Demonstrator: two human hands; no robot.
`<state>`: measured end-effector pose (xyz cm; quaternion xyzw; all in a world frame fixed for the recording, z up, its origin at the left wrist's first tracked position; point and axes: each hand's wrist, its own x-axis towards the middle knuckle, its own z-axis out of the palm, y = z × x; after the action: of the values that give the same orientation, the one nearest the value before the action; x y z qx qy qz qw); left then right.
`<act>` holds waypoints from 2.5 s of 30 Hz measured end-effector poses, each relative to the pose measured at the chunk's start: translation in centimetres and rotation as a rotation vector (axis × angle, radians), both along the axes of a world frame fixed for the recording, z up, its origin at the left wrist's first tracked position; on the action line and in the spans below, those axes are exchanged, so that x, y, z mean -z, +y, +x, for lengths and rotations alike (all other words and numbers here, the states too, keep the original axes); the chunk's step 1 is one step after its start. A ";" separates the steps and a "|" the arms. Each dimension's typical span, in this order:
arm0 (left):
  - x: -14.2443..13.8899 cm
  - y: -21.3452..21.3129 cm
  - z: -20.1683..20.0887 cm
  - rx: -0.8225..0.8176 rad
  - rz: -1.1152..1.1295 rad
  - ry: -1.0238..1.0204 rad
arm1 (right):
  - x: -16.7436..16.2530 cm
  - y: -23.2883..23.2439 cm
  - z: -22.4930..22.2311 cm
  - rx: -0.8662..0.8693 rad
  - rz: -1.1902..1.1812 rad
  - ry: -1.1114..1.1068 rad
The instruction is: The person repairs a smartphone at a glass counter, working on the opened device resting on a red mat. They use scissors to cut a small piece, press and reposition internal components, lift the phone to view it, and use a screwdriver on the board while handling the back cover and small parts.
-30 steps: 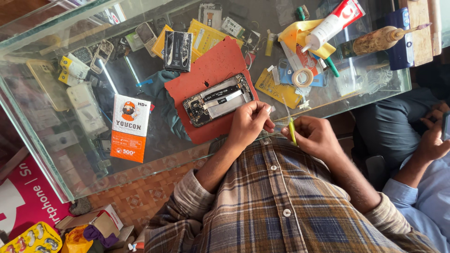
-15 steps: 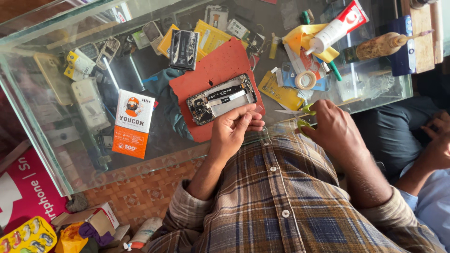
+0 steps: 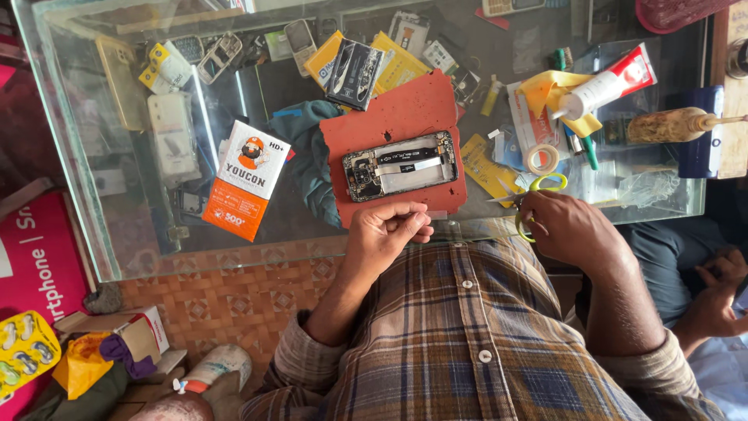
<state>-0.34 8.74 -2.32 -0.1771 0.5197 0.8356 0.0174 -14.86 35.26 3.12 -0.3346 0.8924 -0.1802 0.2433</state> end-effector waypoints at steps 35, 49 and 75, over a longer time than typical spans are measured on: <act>-6.1 -1.4 -0.3 0.305 -0.345 0.060 | -0.6 -6.1 3.8 0.485 -0.911 -0.781; -4.6 0.0 -1.0 0.322 0.300 0.020 | -2.9 -7.0 3.1 0.096 -0.845 -0.228; -4.1 -0.1 -1.6 -0.002 0.050 0.192 | -5.5 -7.0 2.6 -0.303 -0.696 0.064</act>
<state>-1.91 8.68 1.79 -0.0960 0.4977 0.8615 -0.0290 -12.27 28.30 8.60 -0.5309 0.7253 -0.4240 0.1109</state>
